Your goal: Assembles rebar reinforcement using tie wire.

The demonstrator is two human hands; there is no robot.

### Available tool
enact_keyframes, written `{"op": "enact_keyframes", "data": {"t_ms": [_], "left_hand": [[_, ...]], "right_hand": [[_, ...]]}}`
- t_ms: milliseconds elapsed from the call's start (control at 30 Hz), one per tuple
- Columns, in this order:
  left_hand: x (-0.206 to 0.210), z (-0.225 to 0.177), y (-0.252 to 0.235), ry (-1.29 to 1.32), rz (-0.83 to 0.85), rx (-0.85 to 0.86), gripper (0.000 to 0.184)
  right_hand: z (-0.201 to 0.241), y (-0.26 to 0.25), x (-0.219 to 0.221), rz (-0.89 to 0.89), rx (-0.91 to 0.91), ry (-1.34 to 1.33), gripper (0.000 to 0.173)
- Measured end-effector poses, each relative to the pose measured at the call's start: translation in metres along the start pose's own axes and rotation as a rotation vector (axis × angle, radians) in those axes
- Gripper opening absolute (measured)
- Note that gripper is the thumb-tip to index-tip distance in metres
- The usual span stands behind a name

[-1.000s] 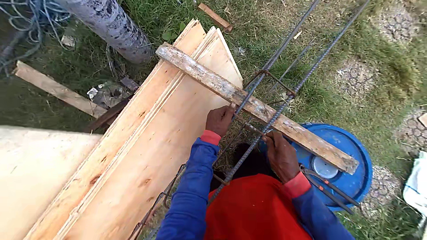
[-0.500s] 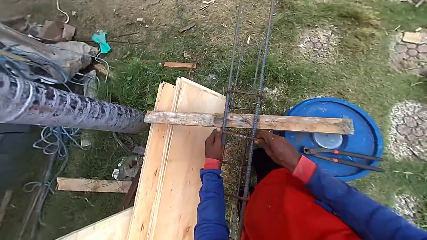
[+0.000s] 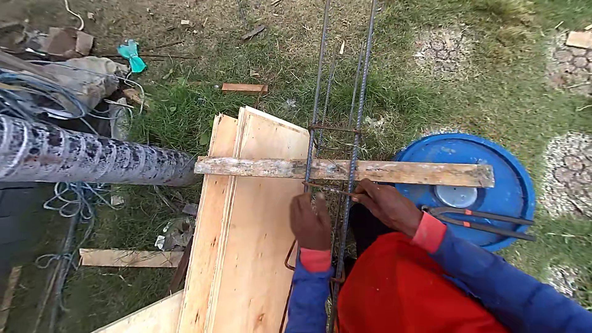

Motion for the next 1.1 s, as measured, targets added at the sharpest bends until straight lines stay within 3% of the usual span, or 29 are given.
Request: {"op": "enact_keyframes", "data": {"t_ms": [100,167,267,500,567,633,733,867,1000,1100], "left_hand": [[0.033,-0.034,0.036,0.255,0.235,-0.063,0.056],[0.048,-0.05,0.045,0.249,0.278,-0.056,0.057],[0.05,-0.067,0.047,0.079,0.253,-0.037,0.059],[0.051,-0.08,0.043,-0.218,0.137,-0.17,0.054],[0.051,-0.081,0.041,-0.259,0.122,-0.213,0.056],[0.053,-0.083,0.043,-0.285,0.098,-0.263,0.059],[0.052,-0.083,0.042,-0.258,0.086,-0.295,0.063],[0.052,-0.081,0.042,-0.22,0.069,-0.277,0.059],[0.048,-0.08,0.042,-0.156,0.121,-0.295,0.057],[0.049,-0.08,0.043,-0.119,0.096,-0.275,0.05]], "right_hand": [[-0.006,-0.001,-0.003,0.071,0.121,-0.173,0.018],[-0.009,-0.001,-0.007,0.11,0.155,-0.262,0.015],[-0.014,-0.002,-0.015,0.154,0.13,-0.307,0.017],[-0.014,-0.011,-0.03,0.318,0.151,-0.499,0.024],[-0.008,-0.01,-0.046,0.248,0.084,-0.364,0.022],[-0.002,-0.004,-0.07,0.145,-0.057,-0.282,0.032],[0.007,0.012,-0.11,0.072,-0.189,-0.444,0.05],[0.011,0.029,-0.152,0.096,-0.328,-0.544,0.046],[0.011,0.043,-0.177,-0.004,-0.564,-0.256,0.04],[0.004,0.06,-0.187,-0.154,-0.709,-0.029,0.052]]}}
Point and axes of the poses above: each hand's wrist, its own y-axis away from the middle knuckle, its own x-axis out of the palm, z = x × y, the point moved 5 cm from there along -y, towards the middle knuckle, and after that the axes turned 14 degrees about -y, right-handed, at the moved point
